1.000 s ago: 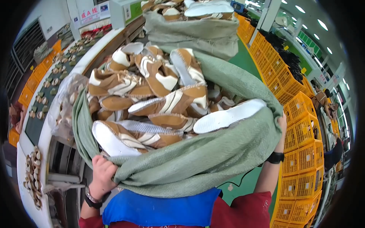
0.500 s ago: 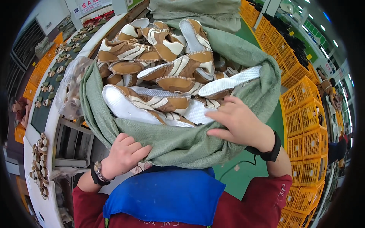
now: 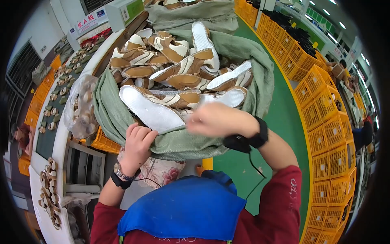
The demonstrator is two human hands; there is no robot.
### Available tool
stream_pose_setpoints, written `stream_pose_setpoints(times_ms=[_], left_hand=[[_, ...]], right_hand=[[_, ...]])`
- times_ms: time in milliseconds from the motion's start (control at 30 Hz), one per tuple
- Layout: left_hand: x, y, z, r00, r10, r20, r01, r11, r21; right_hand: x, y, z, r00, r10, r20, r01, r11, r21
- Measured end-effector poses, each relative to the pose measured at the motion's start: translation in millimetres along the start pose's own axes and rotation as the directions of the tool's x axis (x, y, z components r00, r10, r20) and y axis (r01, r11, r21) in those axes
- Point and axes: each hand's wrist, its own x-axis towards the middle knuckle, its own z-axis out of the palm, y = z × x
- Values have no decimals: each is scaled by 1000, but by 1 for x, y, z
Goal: The recorder sorts shoe uppers and insoles from bags and prepares them by inserting shoe lasts for assembly.
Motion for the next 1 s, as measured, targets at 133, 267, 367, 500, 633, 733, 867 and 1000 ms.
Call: stream_pose_setpoints(times_ms=[133,267,367,500,633,733,867,1000], left_hand=[[0,9,1,999,-14,-45,11,998,-60],[-4,12,3,997,-65,-52,59,993,-101],[-5,12,2,996,-71,-54,64,990,-124],[-5,9,-3,996,-93,-17,88,976,-197],[6,-10,-18,905,-413,99,275,392,-878],[24,-20,-40,851,-407,331,253,-234,-939],[33,-16,-38,816,-180,549,325,-643,-693],[40,5,-32,856,-243,457,302,-481,-823]], right_hand=[[70,18,41,928,158,-337,-282,889,-360],[85,35,48,966,147,-211,-194,955,-223],[71,36,39,889,174,-424,-241,964,-108],[52,41,21,706,66,-705,-71,997,23],[41,49,15,533,-147,-833,23,987,-159],[33,48,15,536,-135,-834,19,989,-148],[31,43,11,514,-246,-822,56,966,-254],[31,50,11,403,-254,-880,66,966,-248]])
